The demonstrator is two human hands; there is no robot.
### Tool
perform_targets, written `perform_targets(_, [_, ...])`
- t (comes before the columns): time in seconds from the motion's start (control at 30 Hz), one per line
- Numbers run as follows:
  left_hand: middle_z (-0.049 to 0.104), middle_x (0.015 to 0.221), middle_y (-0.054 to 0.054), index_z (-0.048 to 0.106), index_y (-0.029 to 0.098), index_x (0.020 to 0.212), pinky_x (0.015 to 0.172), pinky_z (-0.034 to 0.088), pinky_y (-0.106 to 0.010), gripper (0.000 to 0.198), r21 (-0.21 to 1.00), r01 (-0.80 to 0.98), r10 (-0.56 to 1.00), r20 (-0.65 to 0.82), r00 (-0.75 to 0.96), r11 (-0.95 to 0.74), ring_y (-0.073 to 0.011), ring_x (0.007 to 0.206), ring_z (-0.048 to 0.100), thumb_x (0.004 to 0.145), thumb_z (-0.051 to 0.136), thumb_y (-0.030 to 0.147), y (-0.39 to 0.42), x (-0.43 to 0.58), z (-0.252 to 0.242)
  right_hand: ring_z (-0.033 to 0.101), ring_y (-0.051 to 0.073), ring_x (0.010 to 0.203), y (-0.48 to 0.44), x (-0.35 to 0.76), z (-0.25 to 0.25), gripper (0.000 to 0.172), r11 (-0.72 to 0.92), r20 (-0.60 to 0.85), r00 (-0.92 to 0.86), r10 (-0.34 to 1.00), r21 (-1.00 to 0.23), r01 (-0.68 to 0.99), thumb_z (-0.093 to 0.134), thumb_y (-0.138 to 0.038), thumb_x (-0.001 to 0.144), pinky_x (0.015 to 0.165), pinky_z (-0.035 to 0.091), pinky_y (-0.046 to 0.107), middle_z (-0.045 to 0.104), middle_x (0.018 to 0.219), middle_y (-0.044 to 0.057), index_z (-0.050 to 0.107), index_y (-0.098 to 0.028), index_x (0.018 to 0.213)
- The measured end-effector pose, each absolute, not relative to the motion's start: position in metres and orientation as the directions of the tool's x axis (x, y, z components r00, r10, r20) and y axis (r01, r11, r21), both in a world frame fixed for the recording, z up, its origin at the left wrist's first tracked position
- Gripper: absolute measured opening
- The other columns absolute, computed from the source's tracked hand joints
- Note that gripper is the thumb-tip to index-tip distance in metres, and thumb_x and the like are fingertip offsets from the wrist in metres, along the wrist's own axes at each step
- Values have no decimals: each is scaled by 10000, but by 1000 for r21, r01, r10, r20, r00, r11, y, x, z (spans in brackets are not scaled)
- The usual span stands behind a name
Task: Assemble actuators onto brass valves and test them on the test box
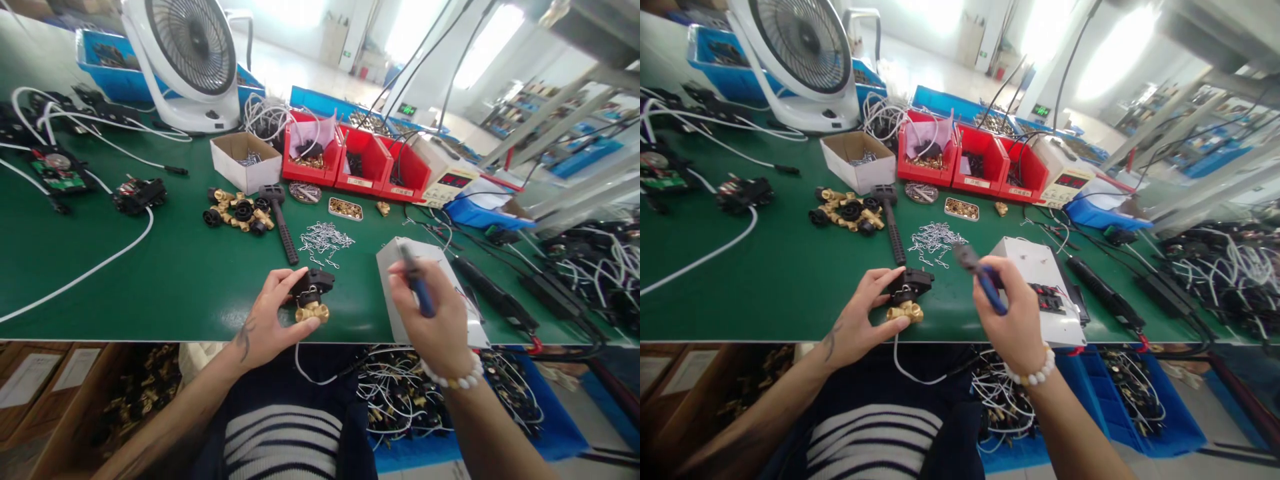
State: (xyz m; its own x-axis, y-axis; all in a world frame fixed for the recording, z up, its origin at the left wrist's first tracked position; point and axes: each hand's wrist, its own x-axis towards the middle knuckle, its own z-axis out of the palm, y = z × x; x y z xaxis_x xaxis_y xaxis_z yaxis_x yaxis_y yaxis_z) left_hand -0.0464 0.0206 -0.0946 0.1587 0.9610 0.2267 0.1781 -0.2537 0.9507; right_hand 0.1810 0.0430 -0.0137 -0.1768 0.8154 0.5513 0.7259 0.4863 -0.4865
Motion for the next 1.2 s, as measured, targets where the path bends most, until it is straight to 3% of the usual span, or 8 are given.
perform_targets(0.07, [443,1343,-94,476,220,1445,1031,546,-370,686,946,188,959,235,161,-264,-237,1256,521,824,728,362,21,-46,-95,582,148,660,43,182,-16,108,485,615,-91,783,-513,708,536,-181,909,609,479,274,601,817,9,562,-224,1005])
perform_targets(0.2, [446,1341,-98,475,218,1443,1017,555,-373,685,940,197,955,248,162,-278,-238,1254,521,825,729,367,22,-46,-96,584,159,603,45,184,-15,168,529,242,-471,848,-332,781,553,-109,808,554,439,280,627,749,10,595,-210,935])
perform_targets(0.37, [460,1330,-115,484,180,1435,1004,560,-387,681,928,219,949,268,169,-301,-245,1234,536,824,722,366,22,-46,-95,587,155,636,43,181,-12,106,458,599,-126,791,-442,771,530,-190,912,604,481,289,614,788,9,579,-224,1000])
perform_targets(0.53, [466,1315,-124,487,166,1430,1007,557,-416,682,926,234,952,265,156,-296,-255,1216,544,821,717,368,21,-46,-95,592,159,598,41,177,-15,159,521,233,-468,853,-325,789,513,-123,827,547,447,282,646,754,23,610,-205,923])
perform_targets(0.7, [461,1327,-124,475,186,1439,1014,548,-442,683,917,235,943,288,166,-322,-265,1228,534,829,715,377,21,-45,-97,573,144,618,42,177,-11,96,464,554,-173,815,-444,766,525,-192,907,572,460,275,631,794,14,577,-219,984])
perform_targets(0.87, [461,1315,-123,477,184,1436,1025,543,-460,675,924,224,946,277,166,-310,-269,1214,541,832,712,374,21,-45,-96,607,165,626,41,176,-12,178,503,163,-477,864,-321,802,530,-100,792,563,451,279,656,777,26,601,-204,918])
perform_targets(1.03, [455,1316,-122,474,170,1441,1083,501,-476,681,914,236,940,296,170,-330,-268,1229,523,837,711,380,22,-45,-95,585,149,639,38,174,-13,112,448,480,-214,851,-450,773,519,-185,905,600,470,271,638,791,13,585,-216,990])
perform_targets(1.2, [455,1308,-116,466,186,1438,1027,542,-433,681,925,224,947,274,166,-307,-261,1231,526,831,711,373,21,-44,-96,597,160,669,41,170,-21,189,472,191,-433,881,-413,779,498,-105,833,613,463,285,657,819,38,623,-193,945])
